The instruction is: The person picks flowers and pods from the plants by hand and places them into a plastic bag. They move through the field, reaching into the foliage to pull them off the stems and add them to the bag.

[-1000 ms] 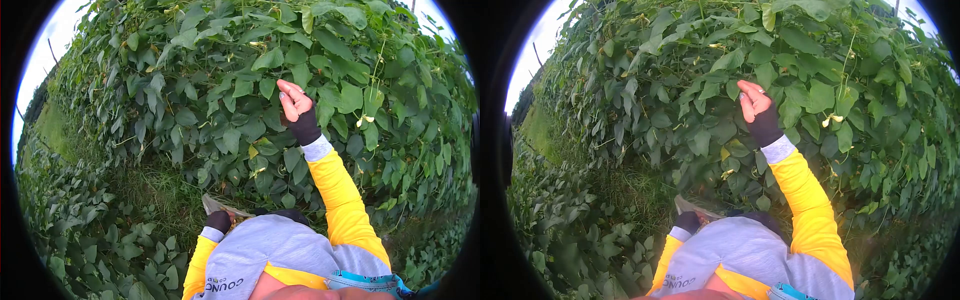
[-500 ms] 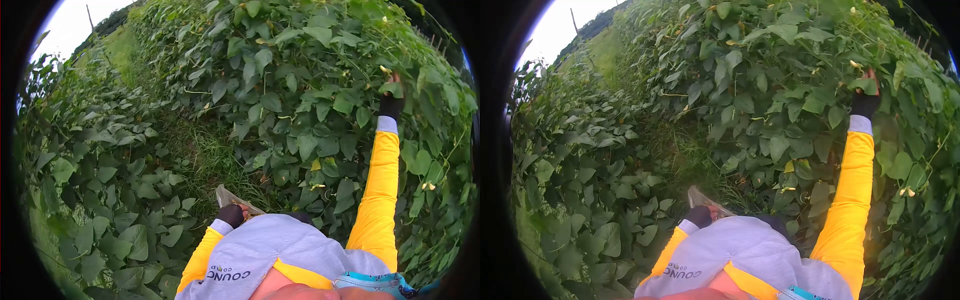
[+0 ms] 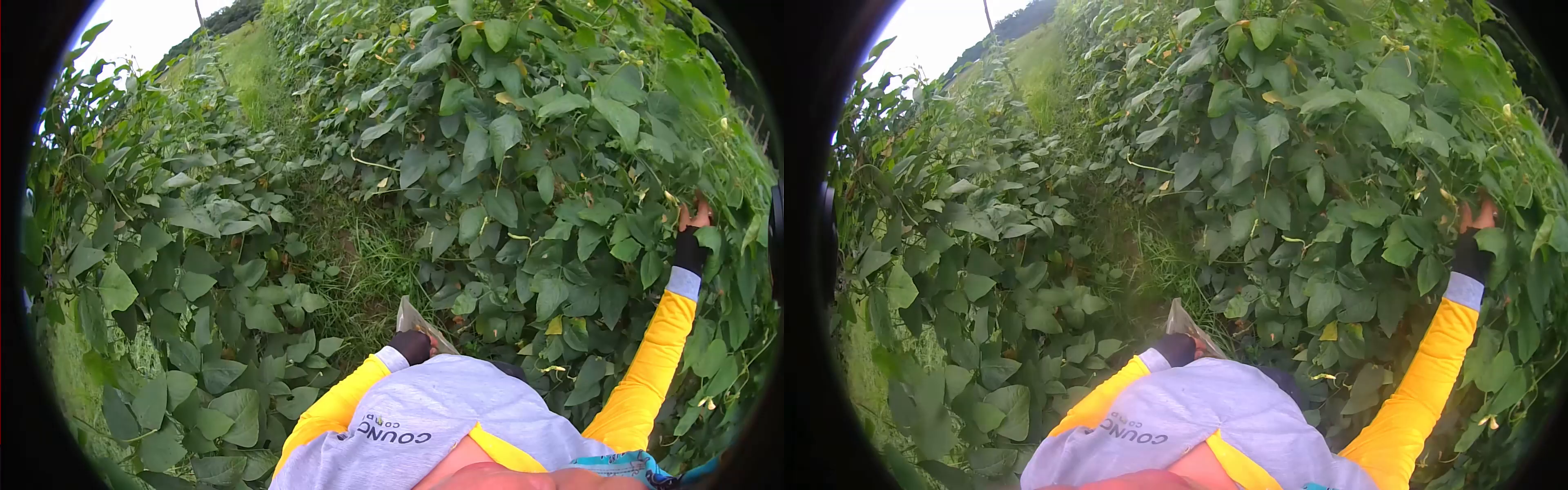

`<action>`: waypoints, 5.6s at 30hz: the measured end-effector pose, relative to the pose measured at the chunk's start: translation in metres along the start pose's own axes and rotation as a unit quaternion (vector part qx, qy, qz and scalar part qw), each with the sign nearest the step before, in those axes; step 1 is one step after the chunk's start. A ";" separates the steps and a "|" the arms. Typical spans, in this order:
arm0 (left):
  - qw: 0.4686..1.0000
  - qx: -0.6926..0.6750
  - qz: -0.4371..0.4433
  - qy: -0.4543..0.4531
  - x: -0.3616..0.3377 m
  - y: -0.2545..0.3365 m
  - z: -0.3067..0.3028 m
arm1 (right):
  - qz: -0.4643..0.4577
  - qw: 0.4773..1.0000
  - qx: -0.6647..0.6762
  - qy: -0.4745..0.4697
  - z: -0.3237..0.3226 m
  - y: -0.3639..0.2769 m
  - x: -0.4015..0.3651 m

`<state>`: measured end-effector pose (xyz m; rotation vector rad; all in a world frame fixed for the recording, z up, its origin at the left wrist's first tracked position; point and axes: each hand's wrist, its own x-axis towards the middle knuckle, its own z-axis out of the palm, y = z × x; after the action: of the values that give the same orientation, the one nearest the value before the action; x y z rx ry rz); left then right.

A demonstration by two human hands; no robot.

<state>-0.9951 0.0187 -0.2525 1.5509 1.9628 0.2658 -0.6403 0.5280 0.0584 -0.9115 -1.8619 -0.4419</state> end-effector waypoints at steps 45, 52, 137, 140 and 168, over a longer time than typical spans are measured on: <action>0.808 -0.237 0.494 0.219 0.167 0.219 -0.269 | -0.012 0.855 0.337 -0.394 0.047 -0.349 -0.302; 0.772 -0.383 0.505 0.043 0.203 0.322 -0.226 | 0.224 0.833 0.357 -0.358 0.031 -0.356 -0.285; 0.929 -0.140 0.284 0.193 0.159 -0.201 -0.228 | 0.108 0.921 0.366 0.071 0.085 -0.416 0.166; 0.908 -0.161 0.296 0.248 0.167 -0.220 -0.251 | 0.137 0.900 0.413 0.036 0.091 -0.461 0.094; 0.886 -0.251 0.217 0.322 0.134 -0.327 -0.313 | 0.051 0.985 -0.090 -0.139 0.276 -0.377 0.312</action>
<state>-1.4558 0.1151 -0.2171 1.6331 1.7280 1.5195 -1.1680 0.5839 0.2423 -1.2358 -2.0387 -0.4424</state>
